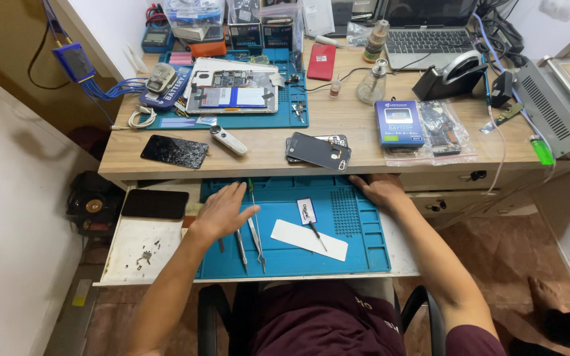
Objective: The person works on a disassembled smartphone at a cluttered workbench. They use a screwdriver to remove screws from the phone's back cover, then use a prying tool to separate the cover from the body. The person handles the phone and its components, placing parts on the workbench.
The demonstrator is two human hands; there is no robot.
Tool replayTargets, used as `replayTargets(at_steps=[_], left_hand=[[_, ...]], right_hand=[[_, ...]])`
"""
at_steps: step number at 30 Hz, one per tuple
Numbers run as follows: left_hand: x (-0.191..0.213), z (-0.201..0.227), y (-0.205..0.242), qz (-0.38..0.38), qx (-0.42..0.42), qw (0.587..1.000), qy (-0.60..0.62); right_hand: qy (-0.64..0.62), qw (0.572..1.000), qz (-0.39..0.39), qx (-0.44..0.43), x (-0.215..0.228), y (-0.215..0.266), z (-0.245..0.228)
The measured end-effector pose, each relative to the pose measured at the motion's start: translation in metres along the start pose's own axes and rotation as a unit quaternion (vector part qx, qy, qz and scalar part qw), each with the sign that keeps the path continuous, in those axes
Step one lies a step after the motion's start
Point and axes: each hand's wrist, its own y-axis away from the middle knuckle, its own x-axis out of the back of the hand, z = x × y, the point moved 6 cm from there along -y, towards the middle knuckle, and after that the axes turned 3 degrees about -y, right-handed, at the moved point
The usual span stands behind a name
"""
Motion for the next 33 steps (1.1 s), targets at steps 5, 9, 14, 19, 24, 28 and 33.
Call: replayTargets(at_steps=[5, 9, 14, 19, 24, 28, 33], left_hand=[[0.008, 0.018, -0.01, 0.074, -0.04, 0.996, 0.042], [0.011, 0.039, -0.009, 0.094, -0.088, 0.989, 0.072], [0.015, 0.054, -0.02, 0.121, -0.093, 0.98, 0.128], [0.02, 0.062, -0.03, 0.158, -0.123, 0.968, 0.151], [0.011, 0.06, -0.048, 0.234, -0.14, 0.949, 0.156], [0.012, 0.061, -0.048, 0.281, -0.155, 0.934, 0.159], [0.007, 0.056, -0.053, 0.299, -0.152, 0.929, 0.158]], right_hand=[[0.006, 1.0, 0.013, 0.025, -0.023, -0.024, 0.022], [-0.006, 0.999, 0.032, 0.04, -0.015, -0.027, 0.018], [-0.003, 0.996, 0.057, 0.07, -0.031, -0.045, 0.031], [0.038, 0.97, 0.172, 0.166, -0.051, -0.041, 0.04], [0.093, 0.919, 0.275, 0.266, -0.052, -0.025, 0.018], [0.024, 0.846, 0.342, 0.409, -0.059, -0.007, -0.007], [-0.188, 0.826, 0.295, 0.443, -0.059, -0.001, -0.029]])
